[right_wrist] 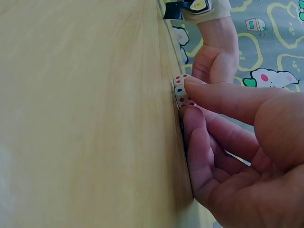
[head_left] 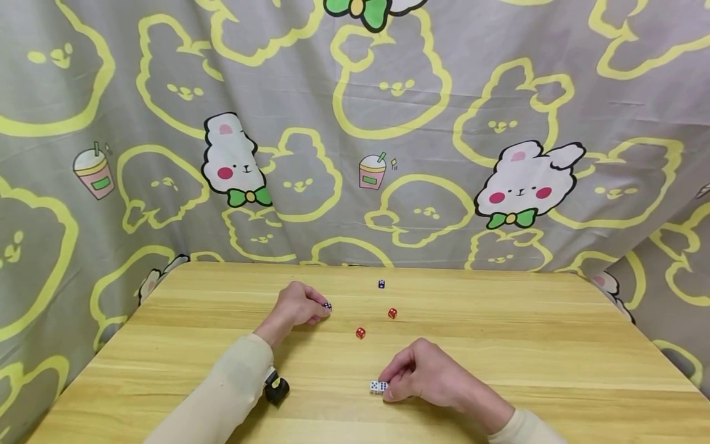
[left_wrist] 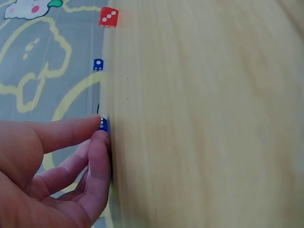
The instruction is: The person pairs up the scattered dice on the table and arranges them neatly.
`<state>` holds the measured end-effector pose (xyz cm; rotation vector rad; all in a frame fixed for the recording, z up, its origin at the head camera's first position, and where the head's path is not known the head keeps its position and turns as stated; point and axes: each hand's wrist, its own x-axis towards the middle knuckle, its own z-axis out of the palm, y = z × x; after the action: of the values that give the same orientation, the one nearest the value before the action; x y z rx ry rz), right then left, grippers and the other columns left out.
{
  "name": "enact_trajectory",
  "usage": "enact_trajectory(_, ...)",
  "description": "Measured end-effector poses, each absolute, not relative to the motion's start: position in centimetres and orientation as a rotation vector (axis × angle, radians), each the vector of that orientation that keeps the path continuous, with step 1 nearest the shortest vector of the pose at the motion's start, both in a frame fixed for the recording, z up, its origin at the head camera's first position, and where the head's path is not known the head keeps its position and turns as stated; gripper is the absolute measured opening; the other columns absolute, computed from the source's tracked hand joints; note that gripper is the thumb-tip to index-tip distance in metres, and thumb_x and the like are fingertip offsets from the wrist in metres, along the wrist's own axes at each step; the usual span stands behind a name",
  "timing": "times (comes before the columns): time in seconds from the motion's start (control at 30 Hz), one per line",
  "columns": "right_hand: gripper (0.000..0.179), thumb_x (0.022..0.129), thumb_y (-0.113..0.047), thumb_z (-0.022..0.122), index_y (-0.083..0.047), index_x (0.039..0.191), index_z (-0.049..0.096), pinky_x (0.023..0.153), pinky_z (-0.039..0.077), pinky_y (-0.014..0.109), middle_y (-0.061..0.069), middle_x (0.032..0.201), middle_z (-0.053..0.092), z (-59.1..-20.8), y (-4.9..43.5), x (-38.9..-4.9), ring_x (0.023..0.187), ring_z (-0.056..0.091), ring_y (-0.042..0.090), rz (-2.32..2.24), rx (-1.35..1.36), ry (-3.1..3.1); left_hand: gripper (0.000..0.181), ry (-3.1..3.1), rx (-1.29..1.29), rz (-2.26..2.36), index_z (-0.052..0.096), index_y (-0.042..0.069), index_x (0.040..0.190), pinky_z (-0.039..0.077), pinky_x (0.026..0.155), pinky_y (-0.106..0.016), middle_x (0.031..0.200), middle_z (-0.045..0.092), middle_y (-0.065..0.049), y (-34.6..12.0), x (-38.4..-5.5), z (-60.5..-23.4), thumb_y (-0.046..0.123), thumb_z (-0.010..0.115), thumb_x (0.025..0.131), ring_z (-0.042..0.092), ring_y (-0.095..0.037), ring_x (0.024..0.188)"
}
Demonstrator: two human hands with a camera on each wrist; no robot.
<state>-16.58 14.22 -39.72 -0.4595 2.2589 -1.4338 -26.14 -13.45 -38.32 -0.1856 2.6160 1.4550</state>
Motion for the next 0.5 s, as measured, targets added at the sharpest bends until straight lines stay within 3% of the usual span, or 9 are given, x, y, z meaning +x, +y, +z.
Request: enact_trajectory(0.5, 0.016, 0.077, -0.002, 0.090, -0.007, 0.091, 0.083, 0.061, 0.050, 0.019, 0.004, 0.079, 0.077, -39.60, 14.13, -16.60, 0.072, 0.064, 0.012, -1.433, -0.459, 2.261, 0.011, 2.601, -0.110, 1.397, 0.078, 0.002, 0.092, 0.058, 0.065, -0.024, 0.082, 0.075, -0.007, -13.37, -25.81, -37.89, 0.006, 0.086, 0.086, 0.067, -0.014, 0.071)
